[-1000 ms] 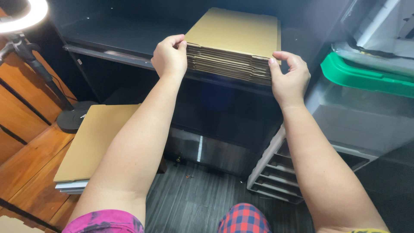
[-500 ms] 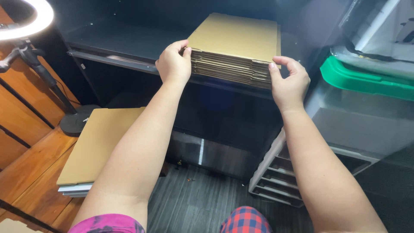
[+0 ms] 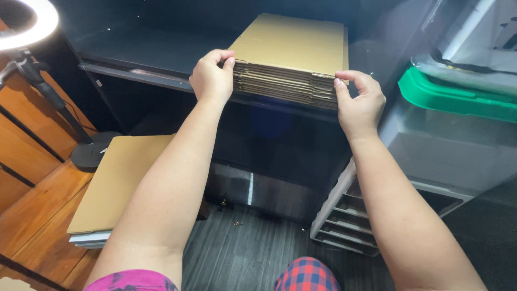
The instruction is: The person repeatedly picks up stacks of brown and white papers from a wooden bench and places them onto a black cabinet shelf. The person handles the papers by hand, moving them in small batches and stacking them neatly on the shelf.
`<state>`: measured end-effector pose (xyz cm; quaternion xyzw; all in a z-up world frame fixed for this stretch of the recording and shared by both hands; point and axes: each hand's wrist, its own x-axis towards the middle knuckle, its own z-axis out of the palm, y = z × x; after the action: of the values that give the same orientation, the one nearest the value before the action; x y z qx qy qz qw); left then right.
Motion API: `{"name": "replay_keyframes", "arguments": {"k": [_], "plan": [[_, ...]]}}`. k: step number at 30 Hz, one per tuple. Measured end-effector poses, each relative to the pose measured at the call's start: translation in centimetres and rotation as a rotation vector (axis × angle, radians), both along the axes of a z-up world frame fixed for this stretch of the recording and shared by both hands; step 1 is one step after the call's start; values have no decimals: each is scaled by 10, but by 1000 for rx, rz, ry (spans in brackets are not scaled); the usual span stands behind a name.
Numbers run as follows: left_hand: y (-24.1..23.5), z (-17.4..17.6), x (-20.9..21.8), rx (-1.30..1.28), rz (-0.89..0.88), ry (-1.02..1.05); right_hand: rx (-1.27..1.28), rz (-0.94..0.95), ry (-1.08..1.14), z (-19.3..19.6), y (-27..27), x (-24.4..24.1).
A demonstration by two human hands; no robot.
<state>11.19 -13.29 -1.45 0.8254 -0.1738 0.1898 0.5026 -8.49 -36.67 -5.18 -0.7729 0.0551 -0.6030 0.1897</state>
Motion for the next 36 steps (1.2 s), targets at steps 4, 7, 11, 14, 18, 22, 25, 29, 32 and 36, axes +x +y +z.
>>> {"name": "replay_keyframes", "arguments": {"k": [4,7,11,14,18,22,25,29,32,36], "plan": [[0,-3,0,3,-7,-12,-15,18,-10,-2,3,-1],[2,-4,0,43,-17,-27,-16,18,5,-4,6,-2],[15,-18,-7,45,-5,-258,-157,-37,-75,-6,19,-7],[44,-33,-33,52,33,-447,-115,-35,-135,-9,41,-13],[102,-67,-71,46,-4,-582,4,51,-166,-18,78,-21],[176,-139,-63,-22,-17,-648,28,249,-184,-45,101,-10],[230,-191,-64,-24,140,-489,43,341,-185,-66,128,4],[293,-234,-81,90,324,-294,108,447,-85,-98,179,20],[321,-228,-107,82,337,-235,151,505,-33,-127,217,32],[348,-221,-120,87,397,-165,163,552,69,-174,263,45]]}}
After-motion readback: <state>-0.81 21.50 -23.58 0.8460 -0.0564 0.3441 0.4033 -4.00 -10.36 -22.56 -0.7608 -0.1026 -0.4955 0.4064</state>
